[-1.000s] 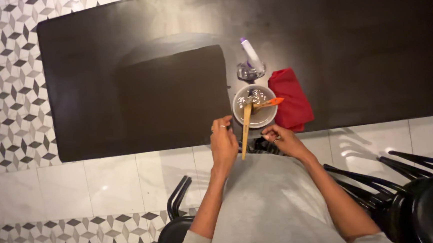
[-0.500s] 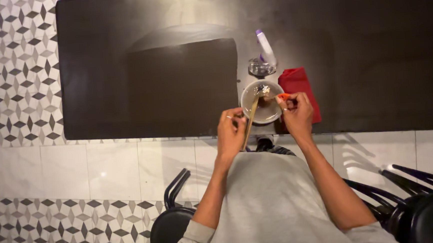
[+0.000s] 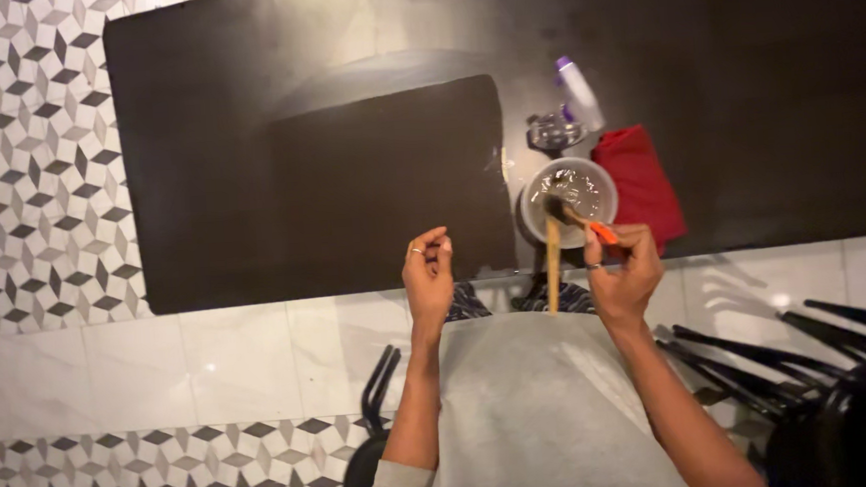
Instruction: The person uses a brush to apply a liquid from a container onto a dark tabletop, spreading it across the surface. They then use a red cloth to wipe the table clean.
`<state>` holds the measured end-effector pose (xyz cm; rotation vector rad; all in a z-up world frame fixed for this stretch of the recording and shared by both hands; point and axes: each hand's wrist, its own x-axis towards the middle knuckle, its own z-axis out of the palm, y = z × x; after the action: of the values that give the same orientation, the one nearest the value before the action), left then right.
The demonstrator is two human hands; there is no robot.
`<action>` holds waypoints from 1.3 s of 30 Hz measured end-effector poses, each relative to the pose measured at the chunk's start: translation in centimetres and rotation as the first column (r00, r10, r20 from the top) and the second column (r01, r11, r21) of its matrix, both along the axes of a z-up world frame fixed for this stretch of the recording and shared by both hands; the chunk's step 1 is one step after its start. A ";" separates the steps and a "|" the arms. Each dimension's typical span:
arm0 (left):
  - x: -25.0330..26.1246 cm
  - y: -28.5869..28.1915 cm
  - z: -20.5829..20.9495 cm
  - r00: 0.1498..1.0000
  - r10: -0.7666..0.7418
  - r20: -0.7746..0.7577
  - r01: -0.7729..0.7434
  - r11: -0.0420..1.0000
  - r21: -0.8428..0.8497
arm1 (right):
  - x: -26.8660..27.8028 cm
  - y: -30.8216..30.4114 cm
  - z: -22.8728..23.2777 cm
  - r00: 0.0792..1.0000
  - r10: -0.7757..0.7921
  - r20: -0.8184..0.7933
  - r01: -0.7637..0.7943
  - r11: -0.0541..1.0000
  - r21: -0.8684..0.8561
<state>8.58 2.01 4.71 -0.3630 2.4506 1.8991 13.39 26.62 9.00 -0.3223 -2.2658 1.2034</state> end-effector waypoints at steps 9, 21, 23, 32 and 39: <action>-3.2 -13.4 -0.9 1.000 0.007 0.024 -0.005 0.995 -0.096 | 2.8 -8.1 -2.7 0.970 -0.241 -0.045 0.230 0.959 -0.167; -5.3 -25.9 -2.2 0.999 0.006 0.046 0.009 0.949 -0.316 | 2.8 -13.8 -3.5 0.872 -0.474 -0.123 0.432 0.863 -0.263; -5.2 -26.9 -2.6 1.000 -0.005 0.012 0.009 0.937 -0.349 | 3.1 -15.1 -2.5 0.871 -0.457 -0.180 0.394 0.869 -0.300; -6.1 -32.4 -7.5 0.963 -0.185 -0.197 -0.037 0.631 -0.775 | -0.4 -24.9 -1.4 1.000 -0.019 0.017 0.022 0.970 -0.240; -6.1 -32.6 -8.6 0.968 -0.184 -0.170 -0.043 0.547 -0.836 | -2.9 -29.2 -2.5 0.902 0.403 0.155 -0.397 0.915 -0.071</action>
<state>2.44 -30.56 -3.87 -0.0055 3.3225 0.5821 10.46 -2.60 6.50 0.0404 -2.5399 1.4706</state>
